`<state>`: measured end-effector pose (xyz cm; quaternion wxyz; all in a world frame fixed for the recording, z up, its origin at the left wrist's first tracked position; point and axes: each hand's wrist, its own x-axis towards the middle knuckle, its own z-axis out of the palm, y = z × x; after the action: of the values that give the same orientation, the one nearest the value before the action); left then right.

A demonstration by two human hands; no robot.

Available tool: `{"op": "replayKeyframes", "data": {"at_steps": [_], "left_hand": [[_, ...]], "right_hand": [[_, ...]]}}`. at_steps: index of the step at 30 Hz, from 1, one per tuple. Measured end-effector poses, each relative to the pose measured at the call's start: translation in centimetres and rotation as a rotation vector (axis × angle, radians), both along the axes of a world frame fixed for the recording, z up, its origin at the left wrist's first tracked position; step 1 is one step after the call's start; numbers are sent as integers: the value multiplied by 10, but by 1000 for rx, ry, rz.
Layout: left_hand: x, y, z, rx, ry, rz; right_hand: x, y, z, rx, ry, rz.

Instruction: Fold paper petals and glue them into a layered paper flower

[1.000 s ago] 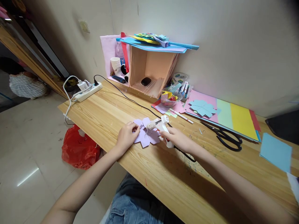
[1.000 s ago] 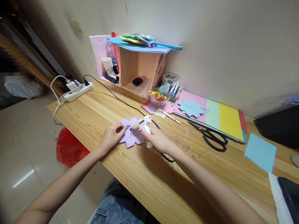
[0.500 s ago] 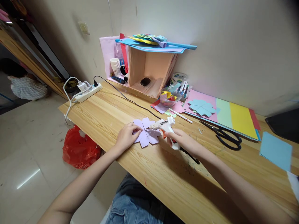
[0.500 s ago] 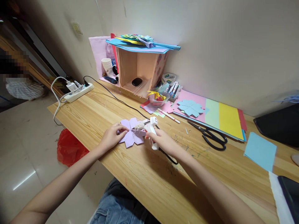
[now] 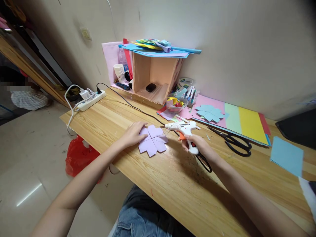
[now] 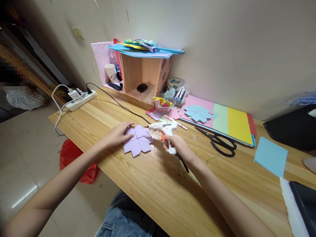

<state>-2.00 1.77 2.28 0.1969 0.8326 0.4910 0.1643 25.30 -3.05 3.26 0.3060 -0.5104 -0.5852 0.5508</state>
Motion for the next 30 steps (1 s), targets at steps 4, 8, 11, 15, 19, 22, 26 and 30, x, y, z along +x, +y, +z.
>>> {"op": "replayKeyframes", "data": {"at_steps": [4, 8, 11, 15, 19, 22, 26, 30], "left_hand": [[-3, 14, 1, -160, 25, 45], [-9, 13, -5, -358, -170, 271], [-10, -3, -7, -506, -379, 405], [-5, -34, 1, -440, -242, 346], [10, -45, 9, 9, -1, 145], [21, -39, 6, 139, 86, 26], [26, -34, -3, 165, 156, 5], [22, -34, -7, 147, 45, 44]], "right_hand": [[-2, -1, 2, 19, 3, -1], [-6, -3, 7, 39, 2, 5], [-9, -4, 10, 31, 5, 7], [-11, -3, 12, 44, 4, 8], [-13, -3, 13, 47, -23, 11], [-15, -6, 15, 25, -78, 11], [-18, -11, 19, -2, -170, 50], [-22, -14, 19, 28, -316, 81]]}}
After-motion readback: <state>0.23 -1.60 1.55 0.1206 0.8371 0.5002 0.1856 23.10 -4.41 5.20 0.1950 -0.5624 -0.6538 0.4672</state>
